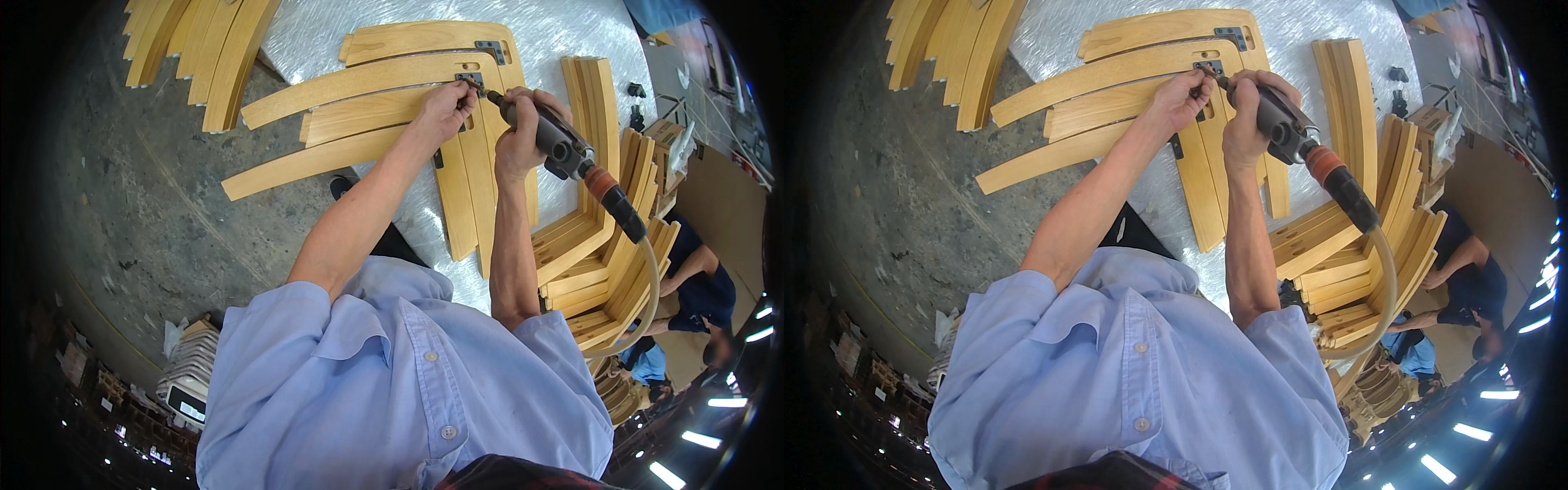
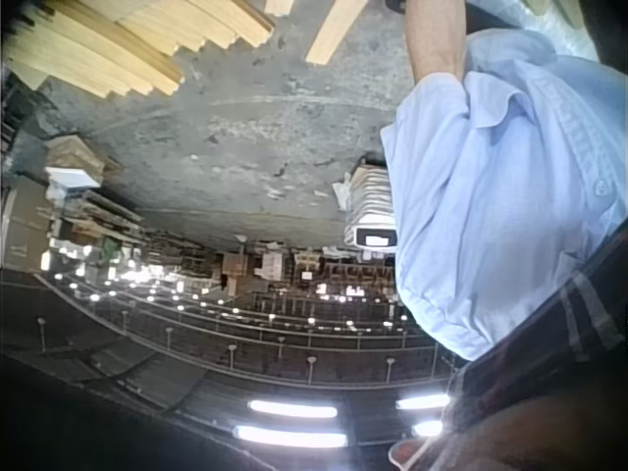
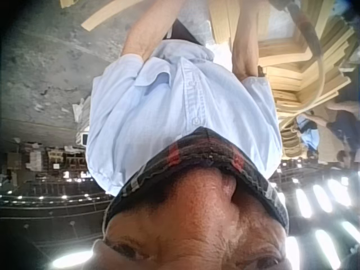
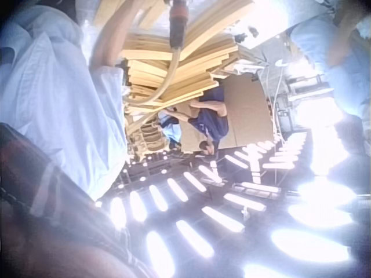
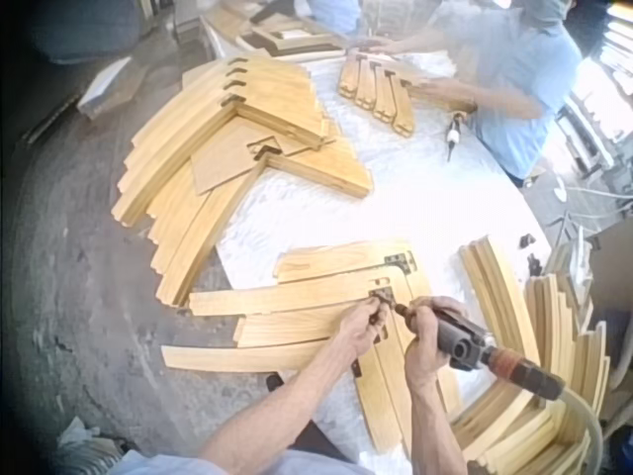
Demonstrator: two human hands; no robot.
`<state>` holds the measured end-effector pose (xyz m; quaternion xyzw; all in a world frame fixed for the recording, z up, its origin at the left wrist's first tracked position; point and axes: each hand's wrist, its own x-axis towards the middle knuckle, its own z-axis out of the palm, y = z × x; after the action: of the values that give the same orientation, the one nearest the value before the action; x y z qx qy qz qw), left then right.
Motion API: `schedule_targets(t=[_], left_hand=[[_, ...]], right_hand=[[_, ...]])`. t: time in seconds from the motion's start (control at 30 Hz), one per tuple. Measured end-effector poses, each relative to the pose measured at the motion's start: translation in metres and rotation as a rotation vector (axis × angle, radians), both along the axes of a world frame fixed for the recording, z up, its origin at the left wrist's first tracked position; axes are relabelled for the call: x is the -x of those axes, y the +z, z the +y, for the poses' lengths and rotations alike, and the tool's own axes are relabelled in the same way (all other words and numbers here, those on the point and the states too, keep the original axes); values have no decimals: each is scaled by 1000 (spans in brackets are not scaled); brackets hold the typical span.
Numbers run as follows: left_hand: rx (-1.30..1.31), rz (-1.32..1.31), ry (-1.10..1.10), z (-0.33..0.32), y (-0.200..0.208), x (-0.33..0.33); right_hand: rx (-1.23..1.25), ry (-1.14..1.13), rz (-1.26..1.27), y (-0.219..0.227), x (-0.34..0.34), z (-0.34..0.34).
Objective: The person assembles wooden chair frames by attaching metal brackets to L-shaped wooden pieces using a cordless drill. They repeatedly position brackets, drive screws, and stack completed frames on the workbench.
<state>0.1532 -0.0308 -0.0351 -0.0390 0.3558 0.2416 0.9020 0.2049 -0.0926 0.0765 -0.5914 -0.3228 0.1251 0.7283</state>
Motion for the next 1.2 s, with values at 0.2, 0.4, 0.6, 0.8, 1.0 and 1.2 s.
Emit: schedule_targets(t=[0.2, 0.4, 0.6, 0.8, 1.0, 1.2], left_hand=[[-46, 33, -10, -2, 5, 2], [-248, 173, -248, -13, 32, 17], [-507, 267, -349, -18, 39, 32], [-484, 250, -305, -19, 43, 50], [-390, 266, -216, -21, 34, 57], [-306, 278, -152, -13, 25, 45]], right_hand=[[110, 21, -33, 2, -4, 12], [118, 71, -71, 1, -7, 31], [74, 137, -122, -14, -18, 51], [106, 137, -134, -13, -14, 51], [137, 162, -133, -23, -18, 50], [267, 140, -45, 5, -17, 43]])
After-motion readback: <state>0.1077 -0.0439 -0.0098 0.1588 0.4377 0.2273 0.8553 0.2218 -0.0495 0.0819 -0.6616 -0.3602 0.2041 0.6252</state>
